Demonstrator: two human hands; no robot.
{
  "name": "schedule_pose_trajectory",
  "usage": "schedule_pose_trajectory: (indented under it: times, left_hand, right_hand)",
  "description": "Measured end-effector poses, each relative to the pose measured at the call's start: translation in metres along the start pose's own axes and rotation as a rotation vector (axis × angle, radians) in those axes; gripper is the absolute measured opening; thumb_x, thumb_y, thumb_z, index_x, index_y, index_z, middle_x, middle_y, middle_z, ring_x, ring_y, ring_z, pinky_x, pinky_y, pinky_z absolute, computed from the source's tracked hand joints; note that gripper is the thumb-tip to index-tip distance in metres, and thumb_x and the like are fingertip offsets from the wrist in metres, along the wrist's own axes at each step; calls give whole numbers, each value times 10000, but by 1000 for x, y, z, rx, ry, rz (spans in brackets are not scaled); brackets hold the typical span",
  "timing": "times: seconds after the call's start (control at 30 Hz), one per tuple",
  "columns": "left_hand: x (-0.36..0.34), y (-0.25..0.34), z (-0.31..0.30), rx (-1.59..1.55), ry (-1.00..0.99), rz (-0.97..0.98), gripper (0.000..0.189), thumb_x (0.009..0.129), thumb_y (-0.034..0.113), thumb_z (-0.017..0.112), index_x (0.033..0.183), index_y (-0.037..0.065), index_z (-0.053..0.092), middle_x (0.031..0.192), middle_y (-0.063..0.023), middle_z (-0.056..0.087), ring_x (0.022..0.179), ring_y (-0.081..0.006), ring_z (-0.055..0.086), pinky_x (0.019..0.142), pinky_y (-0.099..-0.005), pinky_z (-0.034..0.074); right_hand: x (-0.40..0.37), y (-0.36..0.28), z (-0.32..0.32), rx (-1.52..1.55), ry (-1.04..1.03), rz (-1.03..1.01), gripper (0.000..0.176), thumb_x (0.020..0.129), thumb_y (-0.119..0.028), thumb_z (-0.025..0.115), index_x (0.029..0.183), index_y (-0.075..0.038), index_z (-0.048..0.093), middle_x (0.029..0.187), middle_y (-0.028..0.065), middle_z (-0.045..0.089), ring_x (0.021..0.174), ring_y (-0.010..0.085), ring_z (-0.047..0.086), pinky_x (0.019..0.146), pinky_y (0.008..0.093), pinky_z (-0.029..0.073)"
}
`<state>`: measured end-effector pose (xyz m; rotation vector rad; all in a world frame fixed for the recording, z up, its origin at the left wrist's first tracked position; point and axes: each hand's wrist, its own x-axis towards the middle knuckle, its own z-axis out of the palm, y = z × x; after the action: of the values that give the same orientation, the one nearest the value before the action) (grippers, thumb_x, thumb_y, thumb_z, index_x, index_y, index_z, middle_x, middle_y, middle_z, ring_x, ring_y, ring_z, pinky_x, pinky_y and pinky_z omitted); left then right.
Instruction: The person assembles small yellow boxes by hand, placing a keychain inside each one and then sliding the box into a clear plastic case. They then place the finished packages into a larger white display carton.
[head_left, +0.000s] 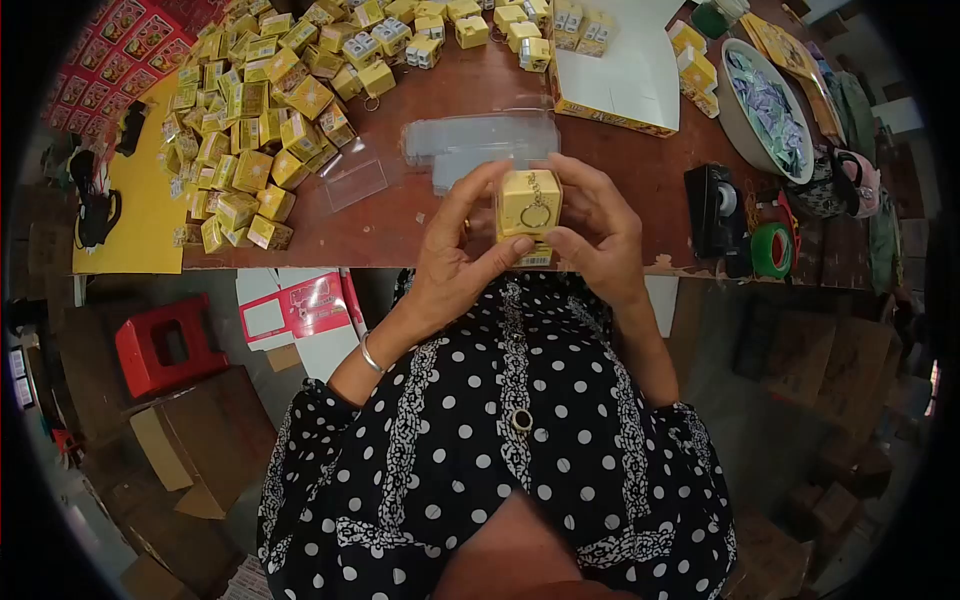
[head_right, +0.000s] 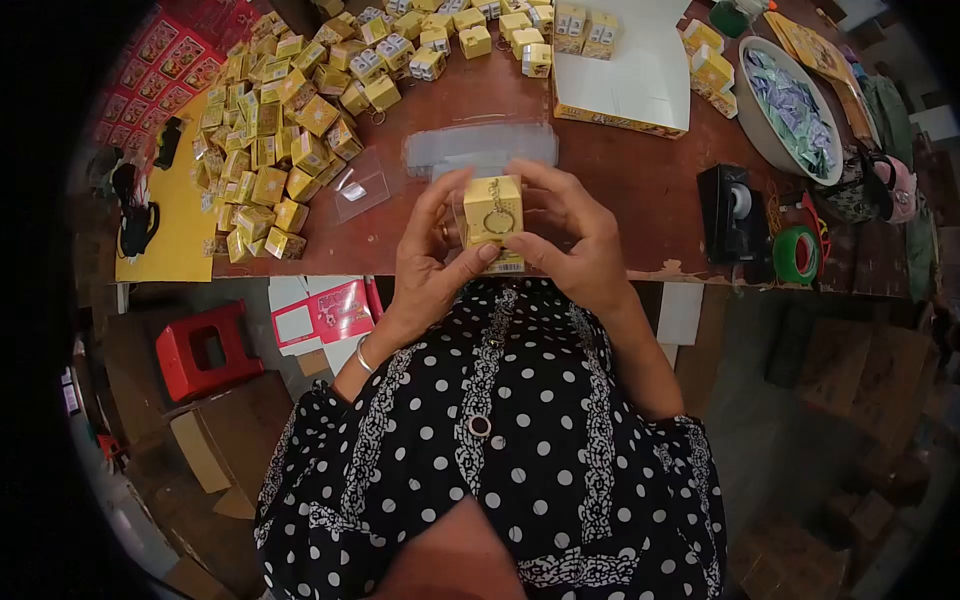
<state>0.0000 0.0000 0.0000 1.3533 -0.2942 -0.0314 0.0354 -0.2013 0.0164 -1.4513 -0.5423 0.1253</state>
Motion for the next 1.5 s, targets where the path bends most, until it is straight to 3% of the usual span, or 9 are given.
schedule_pose_trajectory:
  times: [0.07,0.37,0.6,0.67,0.8,0.87,0.97,1.3,1.5]
  left_hand:
    - [0,-2,3,-55,-41,-25,627,923,27,749,1464,102,441,1452,-61,442,1223,-202,610,997,-348,563]
    - [4,5,-4,-119,-64,28,488,884,-62,742,1321,23,542,1508,-129,427,1226,-195,601,1015,-336,537]
    - [5,-2,-1,-276,-23,73,598,874,-59,761,1366,41,436,1473,-143,444,1231,-225,620,990,-335,575]
    - [5,-1,-1,-272,18,15,648,857,-78,766,1360,71,384,1481,-196,458,1195,-235,634,983,-339,559]
    - [3,3,-1,-130,16,25,654,858,-71,770,1368,58,382,1466,-190,473,1193,-240,640,976,-341,568]
    - [1,3,-2,-20,0,20,678,855,-63,778,1388,42,371,1466,-171,476,1201,-243,637,976,-341,571]
    - [1,4,-1,-6,-3,0,684,873,-25,780,1430,53,390,1431,-104,507,1223,-208,630,999,-338,555]
    - [1,2,1,-29,-8,-62,695,871,-35,775,1439,61,386,1459,-100,486,1225,-222,630,972,-322,572]
    - [-4,5,6,-72,-27,-163,710,873,-55,763,1456,64,375,1464,-107,487,1216,-232,639,953,-314,578]
  right_hand:
    - [-5,1,6,69,77,7,515,930,-44,721,1403,7,525,1467,159,527,1263,231,601,1032,349,529]
    - [3,9,6,-35,55,-139,224,929,23,628,1146,17,573,1402,202,561,1263,248,588,1014,340,524]
    - [5,5,19,62,197,-182,166,917,34,625,1076,14,581,1246,166,644,1206,214,602,1033,324,482]
    - [8,10,5,-171,26,-293,163,920,26,671,1061,8,592,1220,137,651,1154,195,609,1015,314,483]
    - [10,13,-1,-104,-49,-302,164,911,20,717,1036,3,612,1190,123,659,1126,190,609,993,306,483]
    - [7,6,2,67,-5,-44,192,879,-2,772,1026,16,651,1143,138,677,1182,211,595,1085,381,449]
    - [9,-3,7,108,67,97,186,873,75,743,1030,26,655,1125,124,674,1139,171,626,1019,320,508]
    - [14,0,2,72,112,130,139,887,77,741,1001,36,672,1070,104,699,1002,137,683,910,269,568]
    - [14,4,-4,57,184,157,97,896,2,772,955,34,702,948,71,723,865,81,668,753,227,557]
